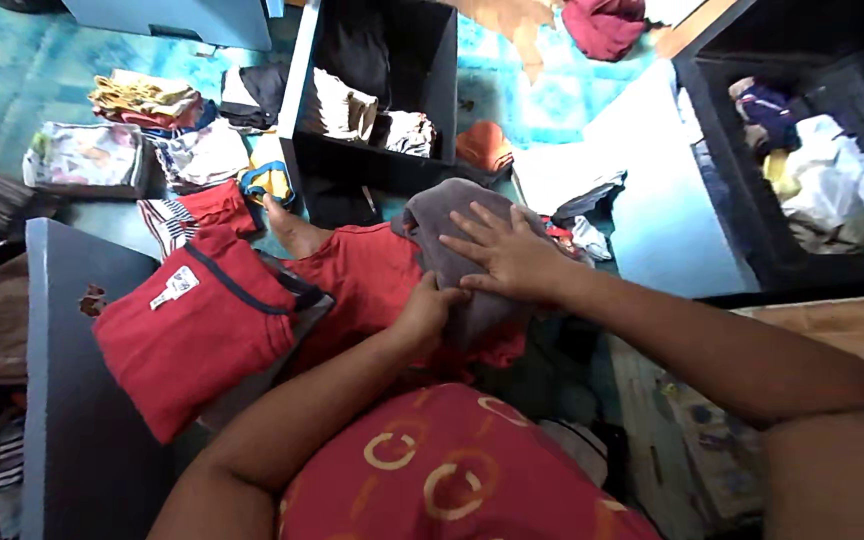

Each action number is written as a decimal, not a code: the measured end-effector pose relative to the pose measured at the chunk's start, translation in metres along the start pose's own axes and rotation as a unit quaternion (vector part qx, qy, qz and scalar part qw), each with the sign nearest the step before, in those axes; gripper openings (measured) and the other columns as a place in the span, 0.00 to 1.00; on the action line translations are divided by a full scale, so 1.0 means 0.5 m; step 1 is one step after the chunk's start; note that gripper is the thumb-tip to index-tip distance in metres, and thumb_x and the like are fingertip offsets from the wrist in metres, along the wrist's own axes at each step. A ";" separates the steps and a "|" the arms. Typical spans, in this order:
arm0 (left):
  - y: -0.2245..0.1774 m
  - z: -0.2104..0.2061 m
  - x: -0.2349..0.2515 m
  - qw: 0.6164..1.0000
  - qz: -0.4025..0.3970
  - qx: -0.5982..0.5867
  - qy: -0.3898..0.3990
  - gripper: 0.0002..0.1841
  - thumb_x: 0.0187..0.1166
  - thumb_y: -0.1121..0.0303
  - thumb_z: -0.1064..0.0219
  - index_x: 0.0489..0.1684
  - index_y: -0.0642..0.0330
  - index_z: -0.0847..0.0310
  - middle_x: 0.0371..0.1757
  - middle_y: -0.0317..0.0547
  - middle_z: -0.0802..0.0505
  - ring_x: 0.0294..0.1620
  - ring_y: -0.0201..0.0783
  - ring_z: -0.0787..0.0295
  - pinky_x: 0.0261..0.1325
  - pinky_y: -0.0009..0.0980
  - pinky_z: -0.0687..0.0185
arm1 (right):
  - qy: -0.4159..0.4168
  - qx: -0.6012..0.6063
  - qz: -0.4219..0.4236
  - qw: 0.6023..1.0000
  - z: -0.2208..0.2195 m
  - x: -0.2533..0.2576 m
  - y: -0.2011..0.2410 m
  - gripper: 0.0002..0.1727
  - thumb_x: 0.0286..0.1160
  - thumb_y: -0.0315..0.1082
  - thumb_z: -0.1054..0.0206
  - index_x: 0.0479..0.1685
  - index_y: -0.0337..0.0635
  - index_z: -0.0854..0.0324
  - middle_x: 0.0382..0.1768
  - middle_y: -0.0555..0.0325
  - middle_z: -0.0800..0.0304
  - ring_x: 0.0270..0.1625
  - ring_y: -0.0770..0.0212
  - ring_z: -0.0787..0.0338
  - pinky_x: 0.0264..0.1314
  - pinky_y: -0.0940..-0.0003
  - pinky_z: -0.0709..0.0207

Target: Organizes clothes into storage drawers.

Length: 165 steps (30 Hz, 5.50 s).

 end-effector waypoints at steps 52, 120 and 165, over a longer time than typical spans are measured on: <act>-0.625 0.429 0.491 0.669 0.024 0.646 -0.366 0.48 0.77 0.60 0.32 0.94 0.67 0.60 0.77 0.80 0.27 0.68 0.75 0.19 0.65 0.73 0.24 | -0.253 0.459 -0.377 0.764 0.297 0.606 -0.569 0.33 0.55 0.26 0.20 0.67 0.30 0.22 0.60 0.41 0.13 0.61 0.49 0.12 0.64 0.45 0.19; -0.633 0.457 0.502 0.670 0.057 0.658 -0.341 0.38 0.77 0.76 0.39 0.89 0.62 0.52 0.71 0.66 0.18 0.61 0.65 0.11 0.58 0.64 0.17 | 0.004 0.166 -0.238 0.957 0.065 1.042 -0.491 0.65 0.55 0.28 0.19 0.94 0.31 0.64 0.82 0.23 0.35 0.80 0.23 0.29 0.76 0.22 0.37; -0.193 0.470 -0.465 0.897 -0.021 -0.065 -0.437 0.13 0.86 0.62 0.39 0.59 0.59 0.20 0.42 0.44 0.06 0.41 0.35 0.07 0.45 0.34 0.09 | 0.204 0.459 0.149 0.852 0.022 0.408 0.376 0.51 0.75 0.50 0.28 0.97 0.51 0.55 0.97 0.51 0.61 0.94 0.55 0.47 0.91 0.51 0.42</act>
Point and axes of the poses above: each hand's wrist, its own x-axis towards the middle knuckle, its own z-axis out of the back of the hand, y = z × x, the point moved 4 cm from there along x, towards the middle knuckle
